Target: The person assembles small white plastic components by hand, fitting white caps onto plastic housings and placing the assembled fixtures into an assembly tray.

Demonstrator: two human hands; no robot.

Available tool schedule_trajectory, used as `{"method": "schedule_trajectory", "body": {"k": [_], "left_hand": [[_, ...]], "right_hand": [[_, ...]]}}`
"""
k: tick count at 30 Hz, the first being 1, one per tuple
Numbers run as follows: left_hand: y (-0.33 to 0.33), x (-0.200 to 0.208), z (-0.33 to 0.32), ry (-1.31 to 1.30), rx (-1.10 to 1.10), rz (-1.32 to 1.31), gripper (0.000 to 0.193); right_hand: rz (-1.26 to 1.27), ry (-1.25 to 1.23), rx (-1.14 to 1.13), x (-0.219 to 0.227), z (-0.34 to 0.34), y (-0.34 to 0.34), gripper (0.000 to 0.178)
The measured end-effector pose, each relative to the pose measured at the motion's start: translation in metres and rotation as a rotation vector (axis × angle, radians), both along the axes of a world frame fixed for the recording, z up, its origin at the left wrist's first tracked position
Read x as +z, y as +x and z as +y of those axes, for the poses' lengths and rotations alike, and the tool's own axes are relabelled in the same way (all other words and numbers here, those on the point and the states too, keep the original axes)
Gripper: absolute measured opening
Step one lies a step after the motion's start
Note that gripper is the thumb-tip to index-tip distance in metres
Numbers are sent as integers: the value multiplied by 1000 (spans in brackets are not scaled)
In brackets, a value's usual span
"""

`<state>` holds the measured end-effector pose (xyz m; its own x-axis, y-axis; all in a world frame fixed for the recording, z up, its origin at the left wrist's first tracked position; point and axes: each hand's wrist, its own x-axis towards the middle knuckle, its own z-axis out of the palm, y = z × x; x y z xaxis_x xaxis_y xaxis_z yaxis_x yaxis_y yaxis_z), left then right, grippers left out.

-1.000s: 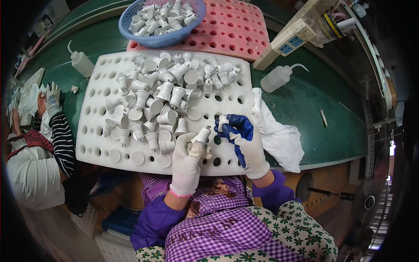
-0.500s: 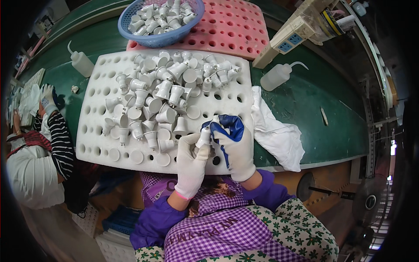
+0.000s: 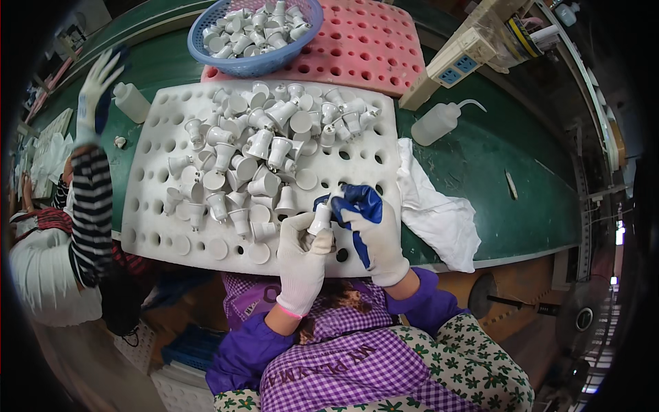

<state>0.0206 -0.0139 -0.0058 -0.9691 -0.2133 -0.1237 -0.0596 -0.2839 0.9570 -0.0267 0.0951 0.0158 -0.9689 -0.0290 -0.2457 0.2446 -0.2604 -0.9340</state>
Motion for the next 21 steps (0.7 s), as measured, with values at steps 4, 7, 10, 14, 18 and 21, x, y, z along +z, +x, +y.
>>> {"method": "schedule_trajectory", "body": {"k": [4,7,10,14,18,21], "left_hand": [[-1,4,-3,0,13,-81,34],[-1,0,-4,-70,16,-48,33],[-2,4,-6,67,1,-45,32],[-3,3,-10,205,-108,-63,35],[-1,10,-7,552,-124,-74,38],[-3,13,-6,609,-110,-93,40]], "right_hand": [[95,138,53,5,-6,5,18],[214,263,67,4,-4,7,22],[257,529,87,19,-6,9,29],[153,357,19,4,0,4,23],[-67,-151,117,5,14,-10,16],[-77,-196,122,2,17,-6,18]]}}
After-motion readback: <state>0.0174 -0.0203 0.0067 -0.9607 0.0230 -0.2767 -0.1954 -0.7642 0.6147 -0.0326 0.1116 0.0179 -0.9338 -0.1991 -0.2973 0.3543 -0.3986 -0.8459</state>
